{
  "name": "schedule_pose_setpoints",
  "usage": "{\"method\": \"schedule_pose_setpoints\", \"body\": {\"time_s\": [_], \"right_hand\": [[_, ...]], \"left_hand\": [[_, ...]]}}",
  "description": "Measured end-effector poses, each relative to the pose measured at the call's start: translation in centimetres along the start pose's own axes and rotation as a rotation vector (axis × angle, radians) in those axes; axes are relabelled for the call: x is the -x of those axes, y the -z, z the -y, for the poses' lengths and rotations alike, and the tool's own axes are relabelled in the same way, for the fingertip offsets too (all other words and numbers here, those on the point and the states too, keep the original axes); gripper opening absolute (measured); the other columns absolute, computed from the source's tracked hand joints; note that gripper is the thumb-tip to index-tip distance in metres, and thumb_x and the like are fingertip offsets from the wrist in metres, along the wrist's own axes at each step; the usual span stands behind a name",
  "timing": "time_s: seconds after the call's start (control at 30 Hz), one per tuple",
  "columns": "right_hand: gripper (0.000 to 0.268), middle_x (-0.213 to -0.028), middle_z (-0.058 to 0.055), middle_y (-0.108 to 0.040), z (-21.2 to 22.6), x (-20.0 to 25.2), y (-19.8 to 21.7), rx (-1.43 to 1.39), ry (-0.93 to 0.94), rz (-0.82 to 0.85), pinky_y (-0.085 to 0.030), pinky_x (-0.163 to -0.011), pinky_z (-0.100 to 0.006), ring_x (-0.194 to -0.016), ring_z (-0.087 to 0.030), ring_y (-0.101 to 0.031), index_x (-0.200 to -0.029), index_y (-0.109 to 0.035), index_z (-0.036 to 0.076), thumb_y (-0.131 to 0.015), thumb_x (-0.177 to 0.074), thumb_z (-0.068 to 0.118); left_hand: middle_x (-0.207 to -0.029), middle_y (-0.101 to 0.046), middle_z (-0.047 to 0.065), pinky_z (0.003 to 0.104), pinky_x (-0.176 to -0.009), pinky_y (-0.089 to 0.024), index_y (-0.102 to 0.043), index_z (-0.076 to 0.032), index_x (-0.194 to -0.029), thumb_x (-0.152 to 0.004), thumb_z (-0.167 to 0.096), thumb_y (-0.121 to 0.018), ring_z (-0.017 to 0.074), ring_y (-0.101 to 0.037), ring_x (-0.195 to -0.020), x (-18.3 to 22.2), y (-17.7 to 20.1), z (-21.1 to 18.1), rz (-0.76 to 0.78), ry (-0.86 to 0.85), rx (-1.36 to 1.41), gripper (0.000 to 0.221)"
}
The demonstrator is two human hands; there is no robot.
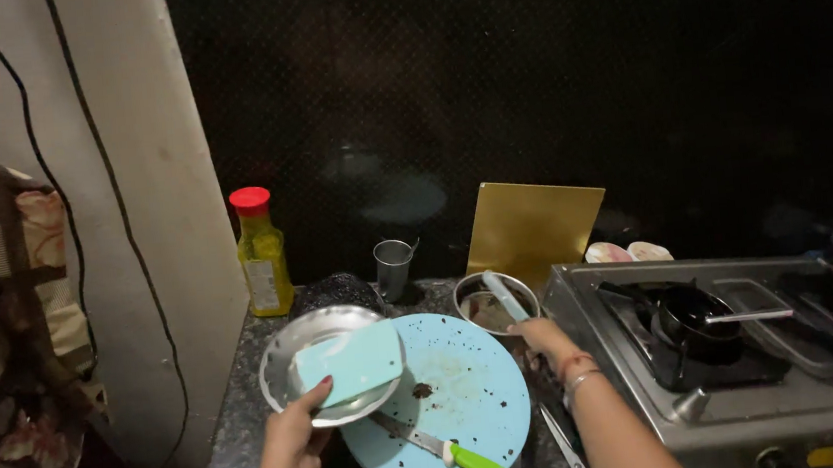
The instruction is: The recorder unmolds a chocolate cake from a baking pan and slices it into layers using a knife on a blue turntable.
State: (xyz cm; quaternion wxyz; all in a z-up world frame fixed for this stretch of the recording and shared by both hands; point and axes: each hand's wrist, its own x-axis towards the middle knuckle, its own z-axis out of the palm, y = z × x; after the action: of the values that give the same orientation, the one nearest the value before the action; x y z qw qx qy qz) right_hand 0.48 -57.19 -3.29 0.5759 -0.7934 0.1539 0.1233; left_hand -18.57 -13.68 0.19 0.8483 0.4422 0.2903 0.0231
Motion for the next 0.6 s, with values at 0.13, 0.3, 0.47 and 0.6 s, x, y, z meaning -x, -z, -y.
{"method": "schedule_pose_setpoints", "body": {"time_s": [0.13,0.3,0.47,0.6], "right_hand": [[0.047,-0.087,-0.016,-0.076,-2.4,-6.3,-0.6,0.344,0.100,-0.152,-0.050,-0.062,-0.037,-0.067,-0.023,-0.065,-0.105,-0.077,-0.006,-0.078,-0.087,0.038],[0.059,-0.097,-0.020,-0.078,-1.5,-5.7,-1.1,0.584,0.098,-0.134,-0.058,-0.077,-0.038,-0.083,-0.026,-0.076,-0.112,-0.074,-0.009,-0.080,-0.082,0.041],[0.051,-0.092,-0.021,-0.081,0.5,-0.4,-1.4,0.342,0.139,-0.027,-0.059,-0.074,-0.039,-0.078,-0.028,-0.078,-0.105,-0.078,-0.009,-0.080,-0.077,0.034],[0.046,-0.087,-0.018,-0.080,5.9,4.5,-3.8,0.507,0.266,-0.170,-0.055,-0.071,-0.038,-0.075,-0.024,-0.075,-0.095,-0.082,-0.001,-0.074,-0.083,0.042]], "left_hand": [[-0.124,-0.073,0.022,0.059,-0.102,-0.041,-0.064,0.003,-0.135,-0.082,-0.020,-0.078,0.0363,-0.068,-0.111,0.0,0.6,-0.3,-0.037,0.152,0.014,0.060],[-0.140,-0.063,0.028,0.076,-0.113,-0.019,-0.052,0.003,-0.145,-0.078,-0.029,-0.080,0.0469,-0.050,-0.136,-2.7,1.3,1.4,-0.063,0.189,-0.060,0.079],[-0.140,-0.058,0.028,0.077,-0.112,-0.023,-0.047,0.005,-0.146,-0.080,-0.021,-0.083,0.0457,-0.048,-0.135,-3.1,1.3,1.0,-0.082,0.185,-0.018,0.079],[-0.120,-0.071,0.017,0.050,-0.095,-0.052,-0.064,0.000,-0.132,-0.079,-0.015,-0.082,0.0345,-0.066,-0.110,-5.6,3.5,1.1,-0.083,0.052,0.096,0.058]]}}
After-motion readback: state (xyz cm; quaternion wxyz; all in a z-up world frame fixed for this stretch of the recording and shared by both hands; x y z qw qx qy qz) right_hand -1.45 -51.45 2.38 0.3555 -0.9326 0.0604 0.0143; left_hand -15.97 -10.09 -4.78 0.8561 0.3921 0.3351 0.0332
